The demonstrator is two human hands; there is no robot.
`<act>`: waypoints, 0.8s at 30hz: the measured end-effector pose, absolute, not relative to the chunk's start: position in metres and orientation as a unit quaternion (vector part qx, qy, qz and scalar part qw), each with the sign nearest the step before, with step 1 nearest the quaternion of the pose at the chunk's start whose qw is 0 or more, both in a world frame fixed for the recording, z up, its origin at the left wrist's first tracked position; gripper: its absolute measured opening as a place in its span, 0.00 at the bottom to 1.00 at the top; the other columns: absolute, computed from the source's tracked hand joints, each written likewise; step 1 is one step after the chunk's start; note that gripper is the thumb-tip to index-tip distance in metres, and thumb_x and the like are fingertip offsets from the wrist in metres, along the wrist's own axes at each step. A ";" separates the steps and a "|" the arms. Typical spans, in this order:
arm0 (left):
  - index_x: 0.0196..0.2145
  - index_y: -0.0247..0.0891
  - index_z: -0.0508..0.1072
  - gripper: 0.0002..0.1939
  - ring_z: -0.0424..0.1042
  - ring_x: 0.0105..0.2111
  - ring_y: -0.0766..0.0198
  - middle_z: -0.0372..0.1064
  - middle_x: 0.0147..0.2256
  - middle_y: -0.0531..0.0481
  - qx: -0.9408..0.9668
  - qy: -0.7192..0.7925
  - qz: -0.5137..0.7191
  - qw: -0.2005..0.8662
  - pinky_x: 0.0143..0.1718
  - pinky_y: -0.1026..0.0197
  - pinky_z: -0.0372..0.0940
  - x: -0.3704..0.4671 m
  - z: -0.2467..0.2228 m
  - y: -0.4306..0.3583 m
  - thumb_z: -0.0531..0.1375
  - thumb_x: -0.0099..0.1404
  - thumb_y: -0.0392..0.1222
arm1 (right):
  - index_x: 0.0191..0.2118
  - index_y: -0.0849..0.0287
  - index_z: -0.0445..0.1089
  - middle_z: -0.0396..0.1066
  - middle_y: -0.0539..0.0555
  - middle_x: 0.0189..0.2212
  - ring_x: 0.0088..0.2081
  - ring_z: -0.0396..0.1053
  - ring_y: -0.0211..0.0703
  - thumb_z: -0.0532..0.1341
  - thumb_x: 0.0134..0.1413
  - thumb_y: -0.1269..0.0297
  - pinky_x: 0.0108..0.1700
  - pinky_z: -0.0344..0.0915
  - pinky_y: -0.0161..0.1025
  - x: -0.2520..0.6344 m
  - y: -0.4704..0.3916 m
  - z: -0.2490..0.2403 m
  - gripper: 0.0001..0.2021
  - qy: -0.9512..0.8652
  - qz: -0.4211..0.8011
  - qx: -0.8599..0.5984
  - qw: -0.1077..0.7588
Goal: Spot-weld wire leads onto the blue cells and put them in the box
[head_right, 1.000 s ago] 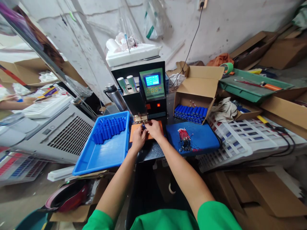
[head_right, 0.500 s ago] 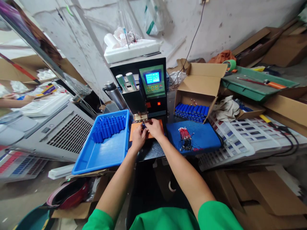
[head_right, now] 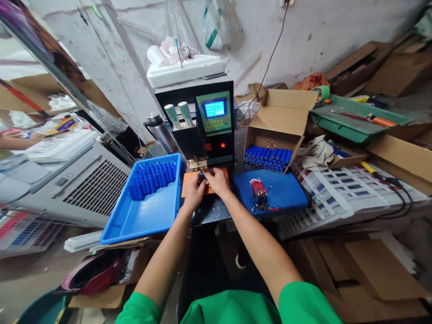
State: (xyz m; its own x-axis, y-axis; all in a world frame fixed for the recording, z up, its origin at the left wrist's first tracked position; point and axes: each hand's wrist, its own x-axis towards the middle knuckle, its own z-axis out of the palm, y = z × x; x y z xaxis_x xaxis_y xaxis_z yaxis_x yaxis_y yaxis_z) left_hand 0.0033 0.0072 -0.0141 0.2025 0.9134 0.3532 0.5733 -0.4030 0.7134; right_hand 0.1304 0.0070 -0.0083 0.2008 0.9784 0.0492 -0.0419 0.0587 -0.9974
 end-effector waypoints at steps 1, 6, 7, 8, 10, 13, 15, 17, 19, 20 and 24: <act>0.36 0.38 0.72 0.07 0.71 0.31 0.60 0.74 0.31 0.47 0.742 0.498 0.387 0.228 0.34 0.60 0.61 0.003 -0.014 0.008 0.56 0.67 0.41 | 0.28 0.57 0.68 0.67 0.48 0.17 0.20 0.65 0.37 0.62 0.51 0.50 0.23 0.62 0.33 0.131 0.005 -0.009 0.14 -0.453 0.441 -0.523 0.572; 0.37 0.37 0.73 0.07 0.70 0.31 0.62 0.73 0.32 0.49 0.734 0.501 0.392 0.237 0.34 0.62 0.61 0.003 -0.015 0.008 0.58 0.65 0.42 | 0.32 0.58 0.71 0.70 0.48 0.22 0.24 0.68 0.38 0.61 0.52 0.55 0.27 0.63 0.33 0.131 -0.009 -0.007 0.10 -0.487 0.399 -0.532 0.566; 0.37 0.37 0.73 0.07 0.70 0.31 0.62 0.73 0.31 0.49 0.734 0.505 0.393 0.230 0.33 0.63 0.61 0.003 -0.016 0.007 0.58 0.65 0.42 | 0.32 0.58 0.71 0.71 0.49 0.23 0.25 0.68 0.39 0.61 0.52 0.57 0.28 0.63 0.33 0.132 -0.013 -0.005 0.10 -0.497 0.383 -0.540 0.561; 0.37 0.37 0.73 0.07 0.69 0.30 0.63 0.72 0.30 0.49 0.734 0.507 0.395 0.222 0.33 0.63 0.60 0.003 -0.018 0.007 0.59 0.65 0.42 | 0.32 0.58 0.72 0.72 0.49 0.24 0.26 0.69 0.39 0.61 0.52 0.58 0.29 0.63 0.33 0.132 -0.016 -0.003 0.09 -0.510 0.363 -0.550 0.552; 0.37 0.37 0.73 0.06 0.69 0.30 0.63 0.71 0.30 0.49 0.737 0.504 0.400 0.204 0.32 0.63 0.60 0.003 -0.021 0.006 0.59 0.64 0.42 | 0.31 0.58 0.72 0.72 0.50 0.24 0.27 0.69 0.40 0.62 0.53 0.59 0.30 0.62 0.33 0.131 -0.022 0.002 0.09 -0.542 0.314 -0.573 0.529; 0.34 0.37 0.72 0.06 0.68 0.29 0.62 0.69 0.29 0.49 0.748 0.500 0.403 0.165 0.31 0.62 0.60 0.003 -0.023 0.004 0.60 0.63 0.42 | 0.27 0.58 0.72 0.72 0.51 0.22 0.27 0.69 0.40 0.61 0.56 0.58 0.31 0.61 0.34 0.129 -0.028 0.010 0.11 -0.586 0.239 -0.600 0.490; 0.33 0.38 0.72 0.07 0.68 0.29 0.62 0.69 0.29 0.49 0.761 0.489 0.400 0.147 0.31 0.61 0.61 0.003 -0.023 0.003 0.60 0.63 0.43 | 0.26 0.59 0.72 0.73 0.53 0.23 0.28 0.70 0.41 0.61 0.58 0.59 0.32 0.61 0.34 0.127 -0.030 0.015 0.13 -0.600 0.201 -0.618 0.467; 0.38 0.38 0.73 0.09 0.70 0.30 0.61 0.70 0.31 0.48 0.774 0.465 0.403 0.149 0.33 0.61 0.63 0.001 -0.021 0.004 0.60 0.63 0.45 | 0.26 0.59 0.73 0.75 0.55 0.25 0.29 0.71 0.42 0.60 0.60 0.60 0.33 0.61 0.34 0.128 -0.029 0.018 0.13 -0.604 0.184 -0.630 0.451; 0.46 0.38 0.72 0.16 0.72 0.32 0.61 0.73 0.35 0.47 0.775 0.449 0.417 0.154 0.35 0.60 0.66 0.000 -0.020 0.007 0.60 0.63 0.48 | 0.28 0.59 0.74 0.76 0.55 0.26 0.29 0.72 0.42 0.59 0.61 0.60 0.33 0.62 0.34 0.136 -0.026 0.019 0.13 -0.599 0.180 -0.634 0.454; 0.47 0.38 0.71 0.18 0.73 0.33 0.60 0.74 0.36 0.46 0.772 0.450 0.420 0.156 0.37 0.59 0.66 -0.001 -0.019 0.008 0.61 0.63 0.50 | 0.30 0.59 0.75 0.76 0.55 0.27 0.30 0.72 0.42 0.58 0.62 0.59 0.34 0.63 0.34 0.144 -0.024 0.018 0.13 -0.596 0.174 -0.633 0.462; 0.44 0.39 0.73 0.18 0.75 0.35 0.58 0.75 0.35 0.47 0.774 0.460 0.409 0.149 0.39 0.58 0.67 -0.003 -0.018 0.014 0.59 0.64 0.54 | 0.42 0.61 0.76 0.76 0.57 0.35 0.37 0.73 0.43 0.56 0.65 0.61 0.43 0.67 0.36 0.203 -0.021 0.013 0.13 -0.572 0.070 -0.646 0.500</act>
State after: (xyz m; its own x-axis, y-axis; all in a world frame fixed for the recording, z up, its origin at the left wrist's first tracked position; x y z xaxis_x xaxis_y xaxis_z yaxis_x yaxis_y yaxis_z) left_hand -0.0031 0.0138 -0.0183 0.2417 0.8346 0.4951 0.5901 -0.5314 0.6077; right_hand 0.2026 -0.0213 0.0127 0.3352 0.8094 0.4822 0.6690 0.1560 -0.7268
